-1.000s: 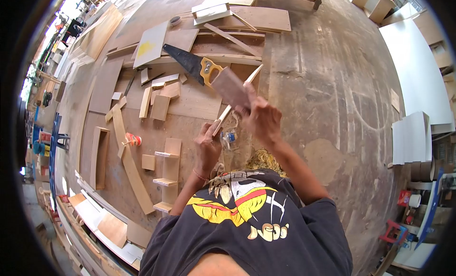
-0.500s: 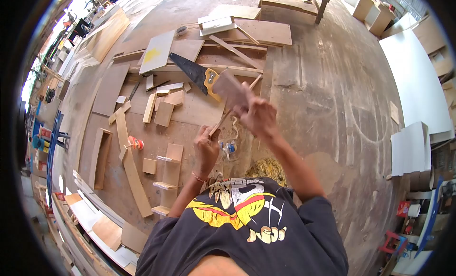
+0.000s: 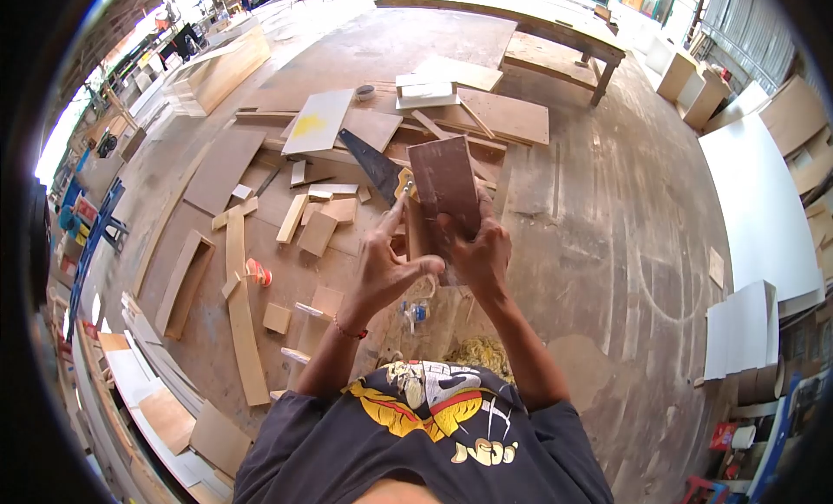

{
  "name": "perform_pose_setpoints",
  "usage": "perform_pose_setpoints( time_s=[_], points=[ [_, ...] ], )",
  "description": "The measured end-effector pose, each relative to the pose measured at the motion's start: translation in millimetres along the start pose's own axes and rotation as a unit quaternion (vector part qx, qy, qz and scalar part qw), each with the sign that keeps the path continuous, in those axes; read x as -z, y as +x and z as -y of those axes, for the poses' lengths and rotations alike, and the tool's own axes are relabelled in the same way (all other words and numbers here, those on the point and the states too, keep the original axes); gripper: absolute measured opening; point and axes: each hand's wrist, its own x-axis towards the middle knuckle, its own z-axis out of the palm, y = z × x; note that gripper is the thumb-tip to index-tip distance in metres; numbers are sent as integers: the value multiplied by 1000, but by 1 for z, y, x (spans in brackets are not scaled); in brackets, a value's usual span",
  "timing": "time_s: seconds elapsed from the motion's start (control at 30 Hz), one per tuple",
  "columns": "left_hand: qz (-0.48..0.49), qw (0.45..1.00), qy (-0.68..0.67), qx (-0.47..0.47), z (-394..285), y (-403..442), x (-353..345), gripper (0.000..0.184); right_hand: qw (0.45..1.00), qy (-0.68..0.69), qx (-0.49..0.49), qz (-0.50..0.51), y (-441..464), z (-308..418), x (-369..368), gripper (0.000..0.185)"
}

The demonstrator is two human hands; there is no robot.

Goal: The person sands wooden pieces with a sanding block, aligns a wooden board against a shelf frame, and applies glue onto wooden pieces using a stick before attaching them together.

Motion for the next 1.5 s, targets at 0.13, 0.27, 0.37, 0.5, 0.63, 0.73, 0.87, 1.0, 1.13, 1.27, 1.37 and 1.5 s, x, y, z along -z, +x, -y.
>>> perform_pose_setpoints(
  time_s=[0.13,0.27,0.37,0.5,0.63,0.73,0.87,1.0,1.13,1.27,1.37,1.5],
  points=[
    [53,998,38,-15,-3,-1,4,118,999,2,-32,12,4,0,5,54],
    [45,997,70,3,4,8,-3,114,992,90,-56,63,7,3,7,49],
    [-7,992,113,-59,9,13,-11,97,989,122,-51,60,9,6,6,49],
    [-60,987,109,-103,18,14,-21,84,993,106,-46,37,8,-1,8,54],
    [-83,987,51,-132,11,15,-25,78,995,86,-35,23,2,8,12,57],
    [-78,991,-32,-101,5,10,-26,76,997,75,-22,21,-4,9,19,60],
    [-10,997,-53,-46,7,-1,-22,67,999,-22,-45,-3,-11,16,37,56],
    [85,989,-123,-5,26,-22,-34,58,999,-43,0,-12,-22,-12,57,50],
    [153,984,-94,-1,55,-50,-59,59,981,-196,12,7,-37,-22,69,52],
    [169,982,-86,16,68,-72,-78,56,973,-226,-17,29,-50,-30,65,59],
    [162,982,-96,24,74,-79,-84,51,962,-266,8,56,-59,-42,59,66],
    [175,984,-18,-16,90,-76,-84,50,958,-261,26,114,-85,-24,60,68]
  ],
)
